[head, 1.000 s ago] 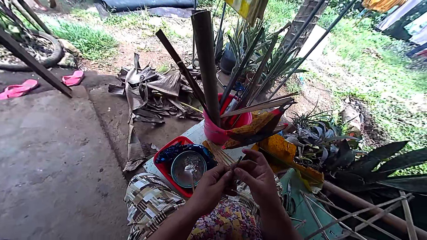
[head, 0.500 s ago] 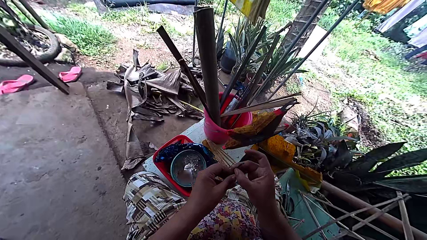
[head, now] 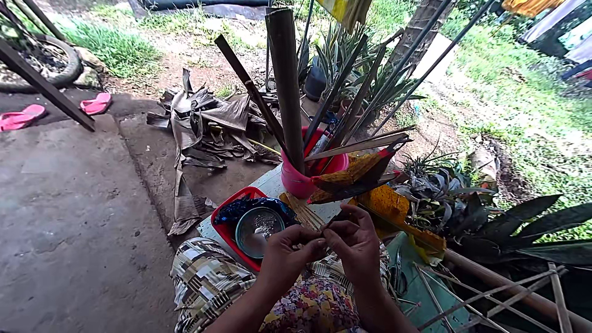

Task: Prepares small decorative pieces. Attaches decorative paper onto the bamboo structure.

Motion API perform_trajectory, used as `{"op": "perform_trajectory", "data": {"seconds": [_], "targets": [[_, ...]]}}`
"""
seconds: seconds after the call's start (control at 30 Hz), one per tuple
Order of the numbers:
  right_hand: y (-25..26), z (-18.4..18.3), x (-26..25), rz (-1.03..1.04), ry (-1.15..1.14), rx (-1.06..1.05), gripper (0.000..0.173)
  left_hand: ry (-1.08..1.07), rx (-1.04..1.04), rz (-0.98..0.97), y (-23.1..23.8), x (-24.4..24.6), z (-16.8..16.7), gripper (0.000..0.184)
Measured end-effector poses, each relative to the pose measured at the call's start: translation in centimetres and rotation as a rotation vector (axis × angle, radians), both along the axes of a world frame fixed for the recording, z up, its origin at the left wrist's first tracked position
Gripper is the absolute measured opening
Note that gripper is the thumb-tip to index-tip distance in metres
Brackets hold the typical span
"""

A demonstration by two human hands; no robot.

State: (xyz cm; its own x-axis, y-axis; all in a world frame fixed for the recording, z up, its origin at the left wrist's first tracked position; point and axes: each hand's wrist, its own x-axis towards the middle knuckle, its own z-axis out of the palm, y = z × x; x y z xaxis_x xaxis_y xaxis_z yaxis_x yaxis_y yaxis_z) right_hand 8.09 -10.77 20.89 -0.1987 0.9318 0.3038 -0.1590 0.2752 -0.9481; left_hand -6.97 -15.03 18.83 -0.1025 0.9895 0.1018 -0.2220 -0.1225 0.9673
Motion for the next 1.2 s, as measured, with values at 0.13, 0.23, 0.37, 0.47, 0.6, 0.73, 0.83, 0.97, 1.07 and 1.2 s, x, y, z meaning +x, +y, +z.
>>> {"op": "perform_trajectory", "data": {"seconds": [0.13,0.23,0.37,0.47,0.6,0.73,0.83,0.97,1.07,1.2], "targets": [[0.2,0.0,0.3,0.021,0.008,-0.005,0.052,-0.069,-0.058,-0.043,0.0,-0.1,0.4,0.01],[0.3,0.0,0.4,0.056,0.07,-0.063,0.05,-0.16,-0.107,-0.041,0.0,0.1,0.7,0.011],[0.5,-0.5,0.2,0.106,0.154,-0.084,0.053,-0.206,-0.112,-0.018,0.1,0.7,0.6,0.009],[0.4,-0.5,-0.1,0.083,0.15,-0.079,0.056,-0.135,-0.045,0.032,0.2,0.9,0.2,0.007],[0.5,-0.7,-0.3,0.067,0.127,-0.068,0.05,-0.142,-0.02,0.074,0.2,1.2,-0.1,0.007],[0.7,-1.0,-0.5,0.063,0.129,-0.064,0.046,-0.13,-0.007,0.094,0.4,1.2,-0.4,0.008],[0.7,-0.9,-0.9,0.045,0.132,-0.045,0.048,-0.072,0.033,0.11,0.5,1.0,-0.9,0.008],[0.9,-1.0,-1.1,0.0,0.12,-0.047,0.045,0.033,0.134,0.154,0.5,1.2,-1.6,0.006],[0.9,-1.1,-0.9,-0.01,0.071,-0.022,0.044,0.116,0.19,0.173,0.5,1.3,-1.9,0.008],[0.7,-1.2,-0.9,-0.022,-0.037,0.038,0.044,0.191,0.184,0.187,0.7,1.2,-1.9,0.011]]}}
